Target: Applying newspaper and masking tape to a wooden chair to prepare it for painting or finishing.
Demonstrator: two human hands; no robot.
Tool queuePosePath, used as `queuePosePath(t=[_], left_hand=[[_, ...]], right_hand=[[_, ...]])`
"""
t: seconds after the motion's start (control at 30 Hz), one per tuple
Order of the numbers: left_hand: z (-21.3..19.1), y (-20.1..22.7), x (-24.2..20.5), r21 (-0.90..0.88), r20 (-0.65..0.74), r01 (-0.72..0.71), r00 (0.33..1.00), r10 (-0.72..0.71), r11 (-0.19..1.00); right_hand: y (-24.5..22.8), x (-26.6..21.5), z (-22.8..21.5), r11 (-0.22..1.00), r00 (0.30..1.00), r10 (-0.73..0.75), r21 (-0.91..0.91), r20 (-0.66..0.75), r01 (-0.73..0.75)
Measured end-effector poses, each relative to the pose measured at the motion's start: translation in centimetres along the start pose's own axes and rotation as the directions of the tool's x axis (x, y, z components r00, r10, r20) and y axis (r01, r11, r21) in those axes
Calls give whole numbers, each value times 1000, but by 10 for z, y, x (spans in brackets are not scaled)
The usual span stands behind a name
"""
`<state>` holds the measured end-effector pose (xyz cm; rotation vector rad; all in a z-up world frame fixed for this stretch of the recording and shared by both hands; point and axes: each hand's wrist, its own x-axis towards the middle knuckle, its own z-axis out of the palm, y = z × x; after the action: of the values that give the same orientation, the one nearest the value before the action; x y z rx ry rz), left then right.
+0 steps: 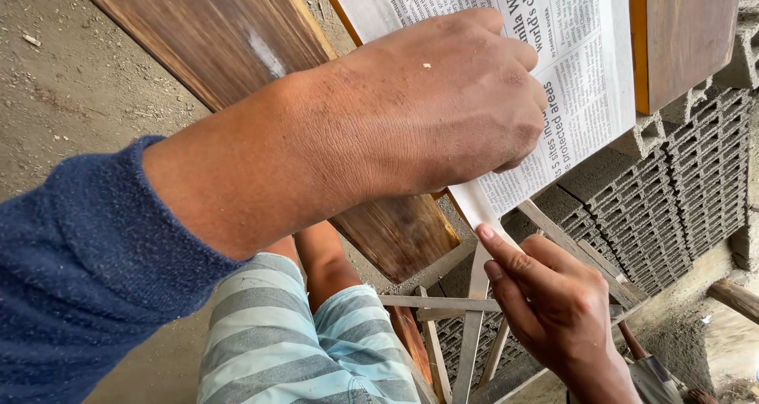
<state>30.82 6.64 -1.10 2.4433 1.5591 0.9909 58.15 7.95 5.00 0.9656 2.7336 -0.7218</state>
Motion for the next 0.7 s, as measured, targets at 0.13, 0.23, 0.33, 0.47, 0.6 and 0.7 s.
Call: queuePosePath(t=[0.13,0.23,0.33,0.47,0.6,0.7], left_hand=[[3,-1,-2,-15,-58,-20,998,19,1000],[2,1,0,8,-23,3,1000,-3,1000],[1,3,1,77,25,1,1000,-3,997],[4,3,-5,97,12,-25,1000,24,995],[-2,3,-13,93,-44,-68,996,72,993],[-6,7,-15,95,-82,-73,993,81,993]], right_hand=[[0,1,0,999,1000,-8,-43,5,8],[1,1,1,999,1000,17,-35,12,-17],[1,2,1,1000,1000,-11,-23,10,11],[7,1,5,998,999,-54,-32,1,54],[19,-1,18,994,994,-82,64,-77,87],[29,-3,31,962,979,-86,239,-186,130]])
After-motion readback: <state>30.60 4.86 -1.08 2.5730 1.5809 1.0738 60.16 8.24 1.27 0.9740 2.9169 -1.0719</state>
